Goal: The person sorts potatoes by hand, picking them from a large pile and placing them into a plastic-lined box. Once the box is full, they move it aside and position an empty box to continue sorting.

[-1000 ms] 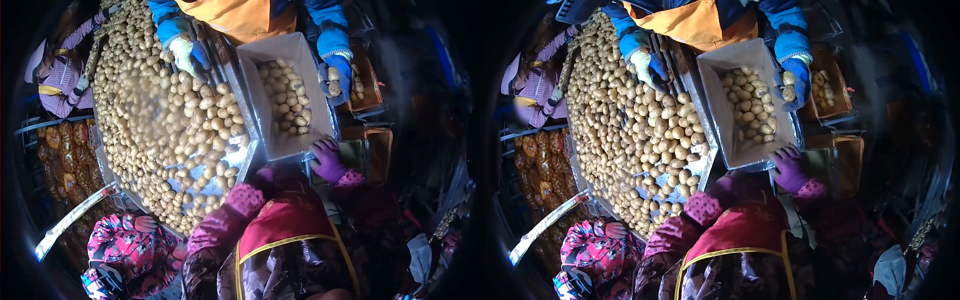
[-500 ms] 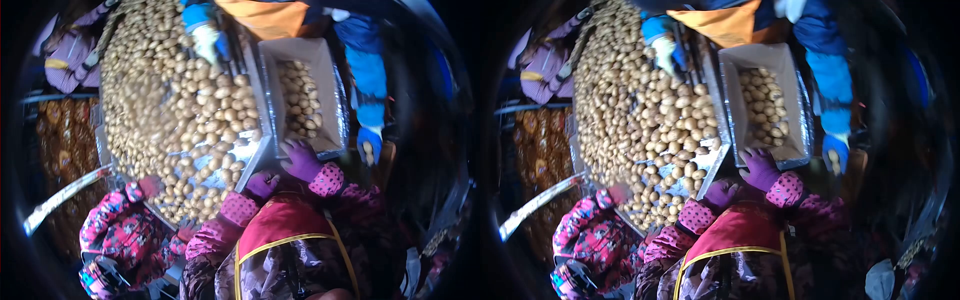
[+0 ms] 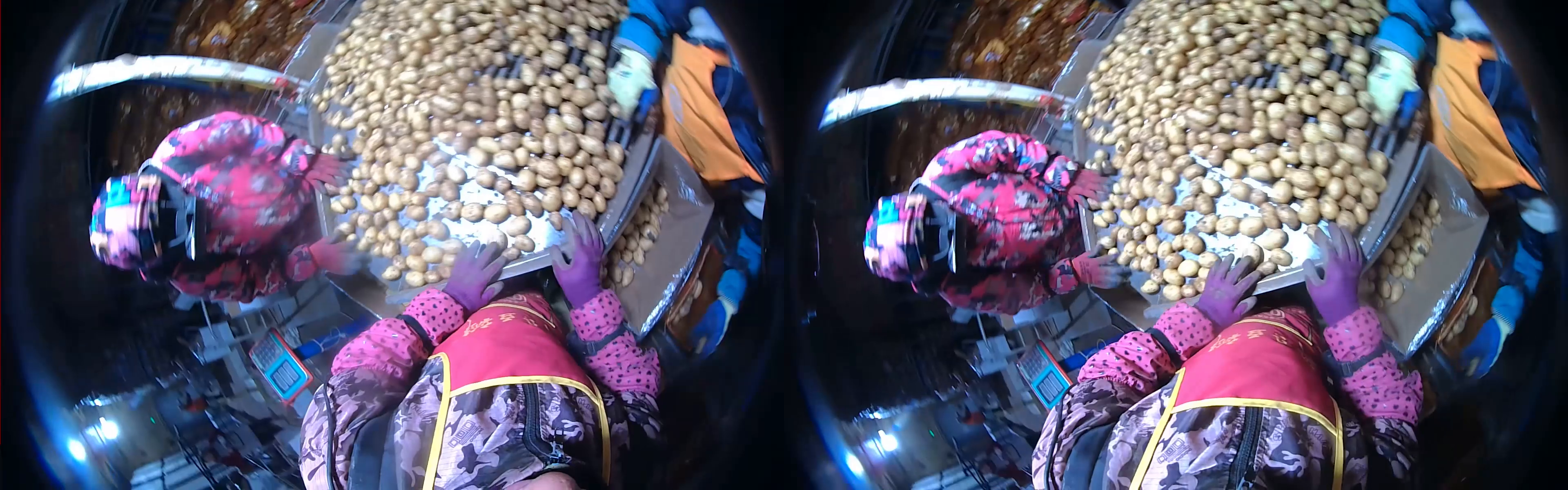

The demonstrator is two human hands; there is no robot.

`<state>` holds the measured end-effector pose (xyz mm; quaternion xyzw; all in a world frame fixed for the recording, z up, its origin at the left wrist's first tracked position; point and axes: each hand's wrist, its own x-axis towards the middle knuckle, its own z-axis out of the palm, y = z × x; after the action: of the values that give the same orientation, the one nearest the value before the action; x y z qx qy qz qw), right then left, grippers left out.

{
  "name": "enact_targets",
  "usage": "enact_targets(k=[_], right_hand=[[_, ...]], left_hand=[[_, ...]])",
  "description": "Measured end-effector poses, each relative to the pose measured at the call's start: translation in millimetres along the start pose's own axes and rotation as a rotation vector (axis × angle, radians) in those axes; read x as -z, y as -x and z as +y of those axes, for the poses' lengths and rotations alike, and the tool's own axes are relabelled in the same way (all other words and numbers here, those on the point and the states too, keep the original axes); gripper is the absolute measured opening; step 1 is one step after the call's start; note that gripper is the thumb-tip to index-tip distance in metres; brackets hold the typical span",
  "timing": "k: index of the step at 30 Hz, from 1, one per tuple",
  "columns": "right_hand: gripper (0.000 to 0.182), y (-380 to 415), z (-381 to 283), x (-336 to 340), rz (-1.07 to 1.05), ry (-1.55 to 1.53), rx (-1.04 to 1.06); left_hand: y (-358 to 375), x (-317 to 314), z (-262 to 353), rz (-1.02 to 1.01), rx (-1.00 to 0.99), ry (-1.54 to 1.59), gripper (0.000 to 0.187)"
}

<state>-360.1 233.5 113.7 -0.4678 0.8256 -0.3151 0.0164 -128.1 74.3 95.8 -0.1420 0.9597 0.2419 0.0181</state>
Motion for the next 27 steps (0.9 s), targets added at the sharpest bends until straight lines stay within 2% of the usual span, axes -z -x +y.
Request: enact_targets(k=[2,4,5,6,8,9,11,12,13,14,15,16,18,19,20,21,22,23,24,25,26,27], right_hand=[[0.063,-10.3,-14.7,-35.2,-0.096,0.128,0.046],[0.067,-14.6,-53.1,-64.2,-0.379,0.233,-0.018],[0.068,0.6,-50.9,-95.3,-0.303,0.191,0.090],[0.064,10.1,-56.6,-113.0,-0.385,0.186,0.210],[0.057,-11.7,-98.3,-99.2,-0.637,-0.036,0.242],[0.057,-14.6,-98.8,-113.4,-0.650,-0.018,0.252],[0.053,-24.1,-103.8,-145.5,-0.615,-0.500,0.186],[0.055,-40.7,-109.0,-159.7,-0.424,-0.407,0.285],[0.056,-63.9,-114.5,-165.4,-0.340,-0.287,0.305],[0.057,-87.2,-125.0,-177.1,-0.144,-0.101,0.351],[0.058,-112.0,-142.7,-178.4,-0.215,0.018,0.220],[0.059,-124.5,-152.1,-189.3,-0.223,0.112,0.214],[0.061,-93.6,-146.8,-244.2,-0.359,0.207,0.360],[0.066,-90.2,-184.9,-224.5,-0.550,0.219,0.251],[0.068,-53.9,-183.7,-225.9,-0.487,0.276,0.461],[0.063,-38.7,-185.8,-220.0,-0.540,0.093,0.489],[0.055,-37.6,-189.7,-204.7,-0.569,0.164,0.714],[0.051,-34.8,-192.2,-184.5,-0.604,0.069,0.709],[0.047,-33.4,-191.2,-168.1,-0.635,-0.029,0.698],[0.047,-40.6,-183.2,-162.2,-0.639,-0.019,0.691],[0.044,-54.0,-170.8,-159.8,-0.709,0.027,0.566],[0.042,-68.7,-159.6,-159.0,-0.777,0.068,0.443]], left_hand=[[35.2,0.8,-24.7,0.026,0.089,0.014,0.054],[69.3,7.4,-41.2,0.163,0.130,-0.056,0.050],[81.9,9.2,-51.7,0.172,0.181,-0.044,0.048],[93.9,7.6,-62.9,0.180,0.231,-0.027,0.046],[112.1,8.0,-86.5,0.190,0.295,0.075,0.042],[117.0,5.4,-96.3,0.265,0.342,-0.039,0.037],[129.9,-1.5,-110.2,0.337,0.475,-0.165,0.033],[138.2,-3.2,-117.3,0.342,0.482,-0.153,0.033],[146.0,-4.2,-123.4,0.375,0.558,-0.113,0.035],[152.7,-5.9,-127.7,0.405,0.635,-0.072,0.037],[159.7,-8.4,-129.4,0.375,0.663,-0.072,0.042],[161.1,-7.1,-128.2,0.370,0.666,-0.058,0.042],[158.1,5.5,-120.5,0.370,0.553,0.048,0.043],[154.3,6.7,-114.1,0.367,0.513,0.023,0.046],[152.2,7.4,-117.1,0.372,0.510,0.036,0.046],[149.7,7.2,-119.9,0.325,0.412,0.021,0.049],[146.8,3.2,-123.8,0.282,0.309,0.006,0.052],[144.9,4.3,-129.2,0.276,0.405,0.032,0.056],[143.8,7.3,-135.3,0.273,0.399,0.047,0.056],[139.6,18.5,-140.6,0.230,0.516,0.033,0.055],[137.2,23.2,-141.8,0.186,0.638,0.017,0.054],[138.7,11.9,-144.8,0.268,0.679,-0.021,0.054]])
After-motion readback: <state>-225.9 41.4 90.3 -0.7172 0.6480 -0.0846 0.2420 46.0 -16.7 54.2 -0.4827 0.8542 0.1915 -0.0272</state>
